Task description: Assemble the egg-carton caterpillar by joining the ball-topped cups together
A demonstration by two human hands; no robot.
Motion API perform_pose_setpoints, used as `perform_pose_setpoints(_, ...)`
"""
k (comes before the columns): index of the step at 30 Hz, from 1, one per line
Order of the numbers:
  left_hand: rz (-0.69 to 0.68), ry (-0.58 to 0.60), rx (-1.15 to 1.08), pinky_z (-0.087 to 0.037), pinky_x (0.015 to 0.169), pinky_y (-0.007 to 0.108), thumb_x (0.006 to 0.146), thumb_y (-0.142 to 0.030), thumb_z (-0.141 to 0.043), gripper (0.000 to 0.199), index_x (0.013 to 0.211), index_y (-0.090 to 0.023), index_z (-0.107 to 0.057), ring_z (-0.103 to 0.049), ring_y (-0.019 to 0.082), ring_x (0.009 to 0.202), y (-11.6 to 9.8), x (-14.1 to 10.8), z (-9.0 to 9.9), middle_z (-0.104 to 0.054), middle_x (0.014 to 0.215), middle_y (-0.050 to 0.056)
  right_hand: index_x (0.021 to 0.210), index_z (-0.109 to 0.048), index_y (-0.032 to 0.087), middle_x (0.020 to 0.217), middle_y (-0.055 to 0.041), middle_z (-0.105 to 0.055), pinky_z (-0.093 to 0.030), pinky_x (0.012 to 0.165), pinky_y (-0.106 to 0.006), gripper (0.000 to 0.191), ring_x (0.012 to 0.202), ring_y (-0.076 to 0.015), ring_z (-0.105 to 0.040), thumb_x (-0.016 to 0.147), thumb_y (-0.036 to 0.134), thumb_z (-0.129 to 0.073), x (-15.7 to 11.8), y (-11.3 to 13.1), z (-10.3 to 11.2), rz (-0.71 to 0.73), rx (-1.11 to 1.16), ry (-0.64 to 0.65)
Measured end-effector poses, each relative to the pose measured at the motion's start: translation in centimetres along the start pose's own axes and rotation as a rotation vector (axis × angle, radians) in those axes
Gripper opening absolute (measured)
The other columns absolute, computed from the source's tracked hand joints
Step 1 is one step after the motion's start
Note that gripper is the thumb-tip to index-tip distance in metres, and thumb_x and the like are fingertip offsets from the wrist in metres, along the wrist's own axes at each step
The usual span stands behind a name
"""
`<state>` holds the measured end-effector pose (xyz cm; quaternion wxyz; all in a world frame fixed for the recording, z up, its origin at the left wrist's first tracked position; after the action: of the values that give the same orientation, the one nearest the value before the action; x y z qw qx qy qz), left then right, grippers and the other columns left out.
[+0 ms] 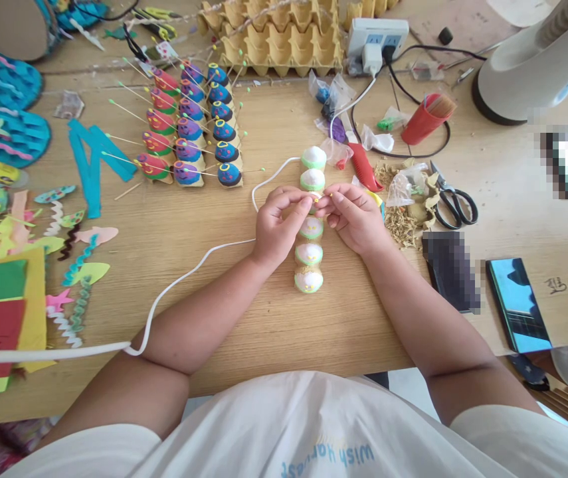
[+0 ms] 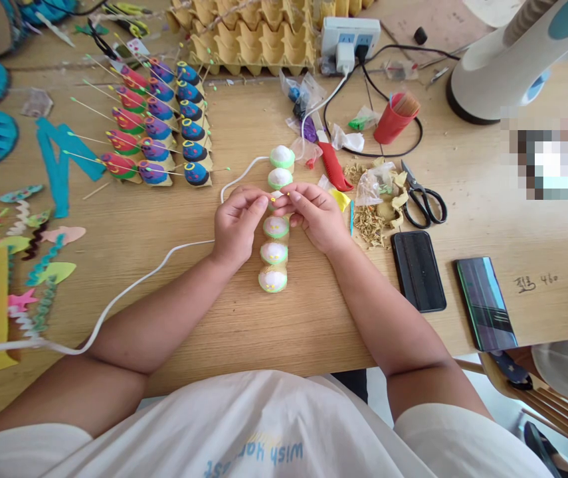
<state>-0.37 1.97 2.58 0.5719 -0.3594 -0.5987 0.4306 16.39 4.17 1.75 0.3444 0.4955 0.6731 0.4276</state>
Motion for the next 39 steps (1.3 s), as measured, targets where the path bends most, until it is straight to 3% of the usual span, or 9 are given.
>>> perform_pose_setpoints(5, -0.001, -0.002, -0.009, -0.060, 0.102, 0.039, 0.102, -0.066, -0.075, 0.039, 0.096, -0.029, -0.084, -0.076, 0.021, 0.105, 0.0, 0.0, 0.0, -0.080, 0.101, 0.004, 0.096, -0.071, 0.024, 0.081, 0.0019, -0.081, -0.048, 0.050, -0.018, 0.056, 0.068, -0.0108, -0.076, 0.077, 0.071, -0.095, 0.0, -0.1, 0.1, -0.011, 0.001, -0.021)
perform_pose_setpoints(13, 0.004, -0.003, -0.034, -0.060, 0.101, 0.040, 0.102, -0.064, -0.077, 0.035, 0.096, -0.031, -0.085, -0.076, 0.021, 0.104, 0.0, 0.0, 0.1, -0.081, 0.100, 0.003, 0.093, -0.065, 0.024, 0.069, 0.0049, -0.070, -0.031, 0.040, -0.020, 0.056, 0.055, -0.0085, -0.064, 0.087, 0.076, -0.084, 0.1, 0.0, 0.3, -0.004, -0.048, -0.021)
perform_pose_setpoints(17, 0.009, -0.001, -0.054, -0.060, 0.101, 0.045, 0.100, -0.063, -0.080, 0.030, 0.095, -0.034, -0.086, -0.076, 0.024, 0.104, 0.0, 0.0, 0.1, -0.081, 0.100, 0.003, 0.087, -0.061, 0.023, 0.071, 0.0052, -0.070, -0.027, 0.041, -0.020, 0.060, 0.050, -0.0053, -0.053, 0.077, 0.072, -0.094, 0.0, 0.2, -0.2, -0.006, -0.029, 0.009)
perform_pose_setpoints(21, 0.029, 0.008, -0.038, -0.061, 0.102, 0.050, 0.099, -0.070, -0.077, 0.034, 0.094, -0.037, -0.085, -0.076, 0.027, 0.105, 0.1, 0.1, 0.0, -0.080, 0.101, 0.005, 0.088, -0.065, 0.023, 0.070, 0.0062, -0.072, -0.029, 0.042, -0.019, 0.059, 0.047, -0.0039, -0.047, 0.069, 0.064, -0.103, 0.0, 0.0, -0.5, -0.002, -0.035, 0.017)
perform_pose_setpoints(29, 0.044, 0.021, -0.017, -0.059, 0.105, 0.041, 0.101, -0.069, -0.075, 0.039, 0.100, -0.032, -0.088, -0.075, 0.023, 0.107, 0.0, -0.1, 0.0, -0.080, 0.103, 0.003, 0.088, -0.071, 0.024, 0.069, 0.0039, -0.074, -0.047, 0.050, -0.025, 0.052, 0.052, -0.0081, -0.056, 0.075, 0.066, -0.098, -0.4, 0.6, -1.0, 0.127, -0.218, -0.005)
perform_pose_setpoints(33, 0.045, 0.019, -0.015, -0.058, 0.105, 0.039, 0.102, -0.068, -0.074, 0.040, 0.100, -0.030, -0.088, -0.076, 0.021, 0.107, -0.1, -0.1, 0.0, -0.081, 0.102, 0.003, 0.088, -0.069, 0.027, 0.071, 0.0042, -0.072, -0.050, 0.052, -0.028, 0.051, 0.056, -0.0108, -0.061, 0.080, 0.070, -0.094, -0.8, 0.9, -0.7, 0.243, -0.344, -0.084)
perform_pose_setpoints(39, 0.069, 0.006, -0.052, -0.060, 0.102, 0.035, 0.100, -0.070, -0.075, 0.044, 0.098, -0.028, -0.089, -0.076, 0.020, 0.106, 0.0, -0.1, -0.1, -0.079, 0.102, 0.003, 0.099, -0.068, 0.029, 0.075, 0.0037, -0.074, -0.050, 0.053, -0.031, 0.045, 0.058, -0.0124, -0.061, 0.090, 0.069, -0.085, -1.0, 0.3, -0.3, 0.324, -0.484, -0.079)
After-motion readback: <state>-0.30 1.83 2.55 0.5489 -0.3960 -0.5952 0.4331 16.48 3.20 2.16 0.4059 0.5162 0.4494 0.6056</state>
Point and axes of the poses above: each hand's wrist, its own x-axis towards the middle knuckle, its own z-axis out of the back of the hand, y = z × x, the point moved 5 cm from there along x, towards the middle knuckle
